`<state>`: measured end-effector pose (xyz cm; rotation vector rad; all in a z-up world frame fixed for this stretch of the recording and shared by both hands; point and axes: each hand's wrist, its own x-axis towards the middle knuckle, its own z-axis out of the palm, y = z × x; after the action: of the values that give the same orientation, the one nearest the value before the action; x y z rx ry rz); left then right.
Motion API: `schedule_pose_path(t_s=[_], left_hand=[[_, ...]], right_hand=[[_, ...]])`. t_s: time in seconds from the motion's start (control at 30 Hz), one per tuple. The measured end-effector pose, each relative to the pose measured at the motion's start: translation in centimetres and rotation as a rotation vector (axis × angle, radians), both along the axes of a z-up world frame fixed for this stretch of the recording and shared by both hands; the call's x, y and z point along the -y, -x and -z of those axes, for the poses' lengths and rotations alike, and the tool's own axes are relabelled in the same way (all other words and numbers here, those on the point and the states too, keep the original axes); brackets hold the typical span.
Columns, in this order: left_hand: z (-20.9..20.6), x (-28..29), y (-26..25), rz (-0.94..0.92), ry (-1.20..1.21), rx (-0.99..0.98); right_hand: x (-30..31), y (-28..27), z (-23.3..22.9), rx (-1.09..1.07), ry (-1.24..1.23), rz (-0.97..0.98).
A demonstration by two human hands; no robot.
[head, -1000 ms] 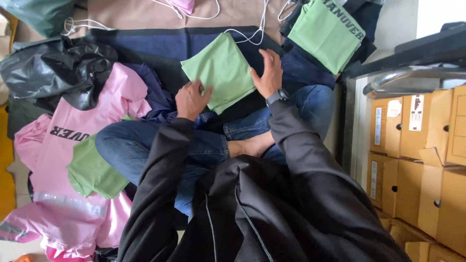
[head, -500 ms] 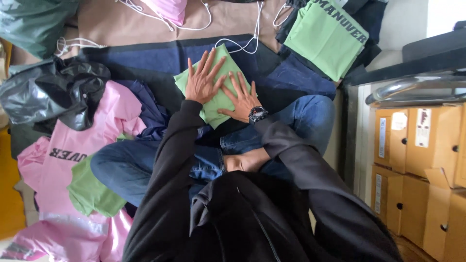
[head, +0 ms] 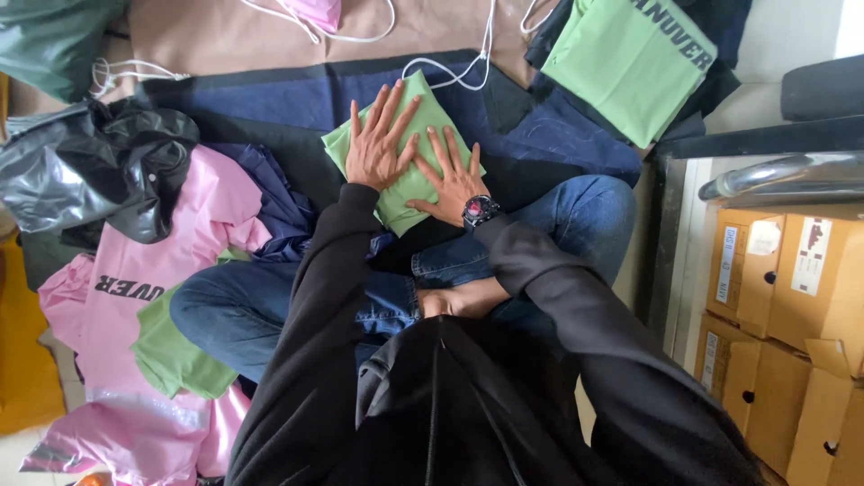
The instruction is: Folding a light green raincoat into a compact rectangular shape on the floor.
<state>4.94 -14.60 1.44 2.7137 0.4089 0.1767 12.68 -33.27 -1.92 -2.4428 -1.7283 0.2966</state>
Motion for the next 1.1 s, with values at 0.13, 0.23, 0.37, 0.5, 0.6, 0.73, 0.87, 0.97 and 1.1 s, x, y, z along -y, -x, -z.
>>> schedule_pose_path(t_s=[0.13,0.23,0.37,0.5,0.6,0.73,0.87,0.97,1.1], left_hand=[[0.8,0.8,0.5,-0.029,-0.047,0.037],[0.7,2.2,1.9,-0.086,-0.066,0.133],[3.5,4.1,5.9,-0.127,-0.118,0.078],[4.6,6.2,7.8,-0.137,-0.064,0.010],[5.4,7.1,8.6,-0.142,-0.079,-0.053],[6.4,6.8,8.6,-0.148,-0.013,-0.119],[6.3,6.2,8.2,-0.169,0.096,-0.095],[6.4,5.8,8.3,-0.179,0.166,-0.071],[4.3,6.0,8.1,-0.324,0.180,0.008]], right_hand=[[0.5,0.1,1.4,-0.025,-0.033,0.020],[0.3,-0.1,0.7,-0.043,-0.053,0.010],[0.6,-0.2,0.5,0.048,-0.041,-0.046],[0.8,-0.7,0.5,0.105,-0.035,-0.078],[0.9,-1.0,0.8,0.095,-0.050,-0.100],[0.9,-1.6,0.5,-0.117,-0.159,0.012],[1.4,-5.7,4.3,-0.106,-0.658,0.246],[3.3,-6.5,7.1,-0.599,-0.356,0.635],[2.4,-4.9,3.4,-0.810,-0.274,0.544]])
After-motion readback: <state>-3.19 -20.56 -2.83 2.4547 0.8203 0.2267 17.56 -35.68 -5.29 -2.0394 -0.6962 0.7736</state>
